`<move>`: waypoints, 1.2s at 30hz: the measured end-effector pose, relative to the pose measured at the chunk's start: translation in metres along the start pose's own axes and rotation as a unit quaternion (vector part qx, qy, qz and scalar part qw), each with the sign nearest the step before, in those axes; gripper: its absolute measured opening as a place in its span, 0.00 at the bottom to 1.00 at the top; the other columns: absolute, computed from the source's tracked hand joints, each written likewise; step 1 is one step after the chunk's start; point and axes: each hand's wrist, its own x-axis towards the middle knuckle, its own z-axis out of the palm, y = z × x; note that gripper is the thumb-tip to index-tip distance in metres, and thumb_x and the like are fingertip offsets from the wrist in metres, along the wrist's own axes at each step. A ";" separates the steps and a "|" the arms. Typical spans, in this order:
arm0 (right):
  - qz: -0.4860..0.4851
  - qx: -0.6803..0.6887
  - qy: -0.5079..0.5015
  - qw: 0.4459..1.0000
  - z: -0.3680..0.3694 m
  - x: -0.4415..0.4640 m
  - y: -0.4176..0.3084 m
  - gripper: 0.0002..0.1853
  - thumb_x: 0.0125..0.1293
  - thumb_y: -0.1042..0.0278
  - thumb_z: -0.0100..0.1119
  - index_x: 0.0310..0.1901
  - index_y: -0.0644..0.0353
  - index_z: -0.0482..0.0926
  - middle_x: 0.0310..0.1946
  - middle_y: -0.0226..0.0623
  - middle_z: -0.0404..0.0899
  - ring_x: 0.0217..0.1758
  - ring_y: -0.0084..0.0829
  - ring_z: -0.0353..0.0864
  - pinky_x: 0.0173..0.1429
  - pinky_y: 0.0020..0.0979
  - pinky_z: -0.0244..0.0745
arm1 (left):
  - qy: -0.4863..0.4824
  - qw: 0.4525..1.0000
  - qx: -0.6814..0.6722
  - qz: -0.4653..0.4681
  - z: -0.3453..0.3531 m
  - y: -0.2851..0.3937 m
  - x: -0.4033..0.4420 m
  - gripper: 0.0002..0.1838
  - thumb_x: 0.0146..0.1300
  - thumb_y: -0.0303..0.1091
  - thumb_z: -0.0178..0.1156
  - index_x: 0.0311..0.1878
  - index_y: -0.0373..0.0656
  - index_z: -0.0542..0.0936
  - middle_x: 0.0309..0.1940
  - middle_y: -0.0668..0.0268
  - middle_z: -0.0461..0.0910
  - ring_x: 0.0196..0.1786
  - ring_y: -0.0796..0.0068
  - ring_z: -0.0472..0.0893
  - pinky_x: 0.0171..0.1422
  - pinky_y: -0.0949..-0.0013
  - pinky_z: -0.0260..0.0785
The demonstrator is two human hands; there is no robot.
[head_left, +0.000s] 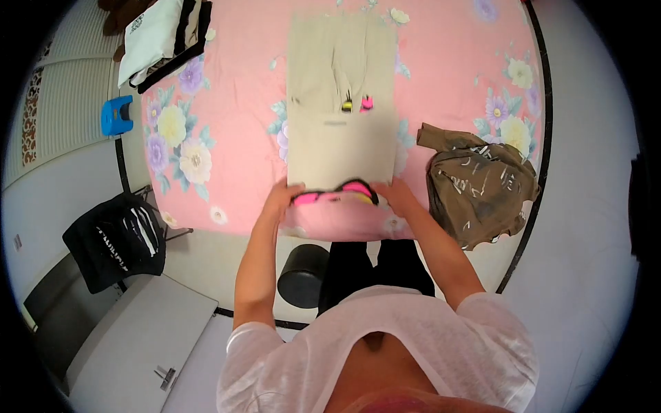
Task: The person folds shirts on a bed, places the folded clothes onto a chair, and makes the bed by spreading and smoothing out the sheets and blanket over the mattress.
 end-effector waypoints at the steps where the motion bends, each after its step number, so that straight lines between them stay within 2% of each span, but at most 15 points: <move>1: 0.055 -0.129 -0.014 0.990 -0.007 -0.013 0.008 0.20 0.52 0.64 0.57 0.46 0.62 0.69 0.37 0.33 0.73 0.36 0.26 0.71 0.39 0.27 0.68 | -0.005 0.998 0.044 -0.036 0.004 -0.005 -0.020 0.25 0.49 0.37 0.56 0.50 0.35 0.67 0.40 0.61 0.73 0.43 0.72 0.71 0.40 0.70 0.62; 6: 0.187 0.155 -0.069 0.968 0.010 -0.109 0.062 0.20 0.52 0.61 0.57 0.45 0.62 0.69 0.35 0.34 0.73 0.34 0.25 0.72 0.33 0.27 0.69 | -0.058 0.987 0.062 -0.133 0.013 -0.106 -0.090 0.28 0.46 0.36 0.57 0.52 0.38 0.65 0.43 0.62 0.72 0.34 0.76 0.70 0.30 0.77 0.61; 9: 0.267 0.183 -0.105 0.940 0.000 -0.134 0.038 0.20 0.53 0.59 0.56 0.46 0.58 0.69 0.36 0.32 0.73 0.34 0.25 0.73 0.33 0.29 0.71 | -0.049 0.989 -0.057 -0.126 0.029 -0.077 -0.135 0.28 0.48 0.29 0.54 0.55 0.38 0.62 0.46 0.61 0.70 0.42 0.74 0.71 0.38 0.70 0.66; 11: 0.255 0.252 -0.114 0.926 -0.011 -0.129 0.015 0.18 0.54 0.57 0.54 0.45 0.55 0.69 0.35 0.30 0.74 0.34 0.26 0.74 0.31 0.31 0.72 | 0.020 0.987 -0.106 -0.119 0.023 -0.036 -0.142 0.30 0.48 0.29 0.55 0.57 0.39 0.60 0.41 0.64 0.72 0.32 0.81 0.71 0.31 0.76 0.65; 12: 0.230 0.266 -0.121 0.928 -0.015 -0.121 -0.017 0.16 0.55 0.56 0.52 0.44 0.53 0.69 0.34 0.29 0.74 0.34 0.27 0.74 0.28 0.32 0.72 | -0.002 0.978 -0.206 -0.041 0.012 -0.031 -0.128 0.33 0.49 0.30 0.57 0.59 0.40 0.57 0.42 0.65 0.72 0.29 0.81 0.70 0.37 0.74 0.68; 15: 0.092 0.444 -0.107 0.885 -0.036 -0.069 -0.070 0.18 0.60 0.51 0.43 0.44 0.55 0.69 0.30 0.28 0.72 0.31 0.24 0.71 0.34 0.26 0.67 | -0.043 0.944 -0.273 0.182 0.001 0.069 -0.107 0.33 0.53 0.39 0.54 0.60 0.42 0.54 0.43 0.62 0.71 0.43 0.71 0.72 0.44 0.68 0.67; 16: 0.009 0.427 -0.145 0.893 -0.040 -0.060 -0.095 0.21 0.60 0.50 0.42 0.45 0.58 0.68 0.28 0.27 0.70 0.29 0.23 0.69 0.36 0.26 0.66 | -0.068 0.914 -0.305 0.259 -0.002 0.092 -0.097 0.34 0.54 0.40 0.53 0.61 0.43 0.50 0.48 0.58 0.68 0.49 0.67 0.69 0.49 0.66 0.64; 18: -0.032 0.409 -0.131 0.903 -0.050 -0.042 -0.099 0.22 0.60 0.50 0.43 0.46 0.61 0.68 0.29 0.27 0.70 0.30 0.23 0.69 0.39 0.27 0.66 | 0.014 0.921 -0.222 0.321 -0.014 0.105 -0.070 0.33 0.56 0.41 0.51 0.61 0.42 0.49 0.55 0.55 0.62 0.58 0.64 0.61 0.54 0.63 0.59; 21: -0.037 0.131 0.072 0.988 -0.052 -0.018 -0.066 0.21 0.59 0.58 0.48 0.49 0.64 0.65 0.36 0.33 0.71 0.39 0.26 0.70 0.46 0.29 0.65 | 0.121 0.962 -0.108 0.218 -0.029 0.067 -0.025 0.35 0.55 0.44 0.53 0.61 0.42 0.51 0.56 0.59 0.61 0.57 0.68 0.61 0.55 0.64 0.56; 23: -0.063 0.086 0.107 0.989 -0.047 -0.005 -0.056 0.23 0.57 0.59 0.51 0.50 0.65 0.64 0.40 0.37 0.70 0.43 0.29 0.69 0.48 0.29 0.64 | 0.117 0.980 -0.100 0.128 -0.028 0.038 -0.003 0.35 0.54 0.43 0.54 0.60 0.40 0.52 0.56 0.62 0.60 0.54 0.73 0.63 0.54 0.68 0.56; 25: -0.082 0.041 0.141 0.986 -0.044 0.010 -0.045 0.26 0.55 0.60 0.53 0.52 0.67 0.62 0.45 0.40 0.68 0.47 0.32 0.68 0.50 0.29 0.64 | 0.112 0.981 -0.099 0.122 -0.013 0.034 0.008 0.34 0.54 0.42 0.54 0.60 0.38 0.52 0.56 0.61 0.61 0.54 0.73 0.63 0.54 0.68 0.56; 27: -0.154 -0.169 0.211 0.950 -0.048 0.039 -0.044 0.34 0.49 0.60 0.59 0.55 0.69 0.58 0.50 0.44 0.64 0.51 0.35 0.66 0.52 0.30 0.63 | 0.107 0.982 -0.100 0.119 0.003 0.036 0.025 0.34 0.54 0.41 0.53 0.60 0.37 0.52 0.56 0.60 0.61 0.54 0.73 0.63 0.54 0.69 0.56; 31: -0.156 -0.116 0.133 0.972 -0.036 0.061 -0.069 0.38 0.46 0.61 0.62 0.55 0.70 0.56 0.50 0.46 0.64 0.50 0.34 0.67 0.51 0.31 0.64 | 0.123 0.982 -0.069 0.128 0.026 0.047 0.066 0.32 0.53 0.38 0.53 0.57 0.32 0.55 0.51 0.54 0.64 0.50 0.70 0.67 0.51 0.69 0.60; 34: -0.107 -0.169 0.198 0.960 -0.026 0.062 -0.079 0.37 0.45 0.63 0.63 0.54 0.71 0.56 0.45 0.48 0.68 0.47 0.33 0.69 0.49 0.31 0.66 | 0.138 0.984 0.005 0.112 0.034 0.032 0.088 0.21 0.52 0.34 0.54 0.47 0.31 0.66 0.39 0.57 0.73 0.40 0.70 0.73 0.43 0.71 0.65; 36: -0.065 -0.066 0.061 0.994 -0.025 0.050 -0.089 0.35 0.45 0.65 0.63 0.53 0.70 0.58 0.43 0.48 0.70 0.45 0.33 0.71 0.49 0.30 0.66 | 0.112 0.975 -0.115 0.156 0.043 0.024 0.070 0.16 0.54 0.29 0.51 0.46 0.35 0.68 0.38 0.61 0.74 0.40 0.74 0.72 0.42 0.71 0.65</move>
